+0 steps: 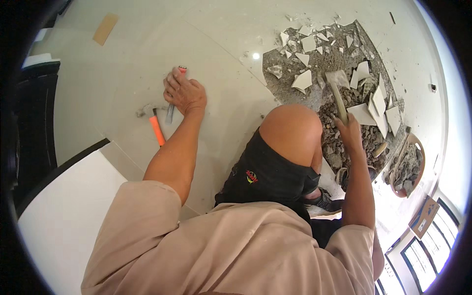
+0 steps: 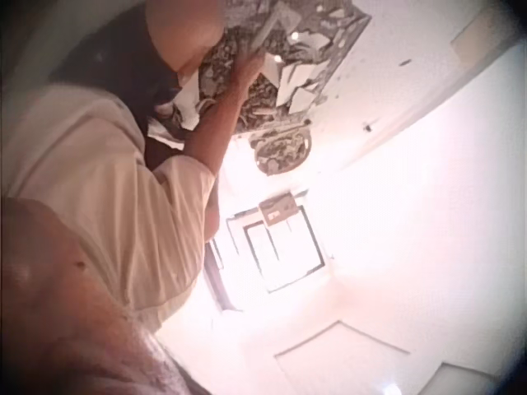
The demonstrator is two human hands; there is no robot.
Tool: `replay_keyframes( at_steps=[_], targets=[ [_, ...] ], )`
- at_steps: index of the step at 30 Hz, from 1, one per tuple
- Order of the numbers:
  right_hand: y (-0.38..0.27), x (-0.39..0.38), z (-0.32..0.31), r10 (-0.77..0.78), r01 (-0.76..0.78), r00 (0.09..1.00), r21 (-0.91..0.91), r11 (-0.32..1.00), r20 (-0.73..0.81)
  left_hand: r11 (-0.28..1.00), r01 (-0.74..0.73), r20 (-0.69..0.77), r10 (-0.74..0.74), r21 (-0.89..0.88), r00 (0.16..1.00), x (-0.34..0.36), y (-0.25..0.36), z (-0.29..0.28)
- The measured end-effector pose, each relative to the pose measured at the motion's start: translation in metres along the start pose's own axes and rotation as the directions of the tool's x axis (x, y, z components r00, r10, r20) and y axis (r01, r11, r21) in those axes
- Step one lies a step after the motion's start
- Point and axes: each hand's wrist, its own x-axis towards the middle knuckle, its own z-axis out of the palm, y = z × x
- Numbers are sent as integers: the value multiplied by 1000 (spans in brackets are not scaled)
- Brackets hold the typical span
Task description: The person uses a trowel and a hammer to pry up and break white floor tiles, then picks up the resulting shards and debris by hand and places them into a pile.
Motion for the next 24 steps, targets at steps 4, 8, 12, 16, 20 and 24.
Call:
replay_keyframes(
  at_steps=[4, 8, 12, 16, 20, 24],
  targets=[
    [67, -10, -2, 106, -100, 981, -46, 994, 165, 1000, -10, -96, 13, 28, 995, 3, -8, 9],
    [98, -15, 25, -33, 37, 997, 67, 997, -66, 999, -45, -107, 41, -29, 993, -4, 6, 10],
    [39, -43, 24, 76, -68, 985, 61, 996, -156, 990, -1, -84, -11, -142, 996, -5, 6, 5],
    [63, -52, 32, 136, -118, 968, 95, 989, -213, 979, 178, 80, -170, -104, 982, 16, 18, -11],
    [49, -44, 49, 11, 22, 989, 230, 973, -144, 986, 132, 143, -117, -99, 983, 22, 6, -13],
    [10, -69, 36, -24, 49, 995, 280, 959, -94, 999, 20, 52, -22, 31, 998, -9, 4, -2]
  ],
)
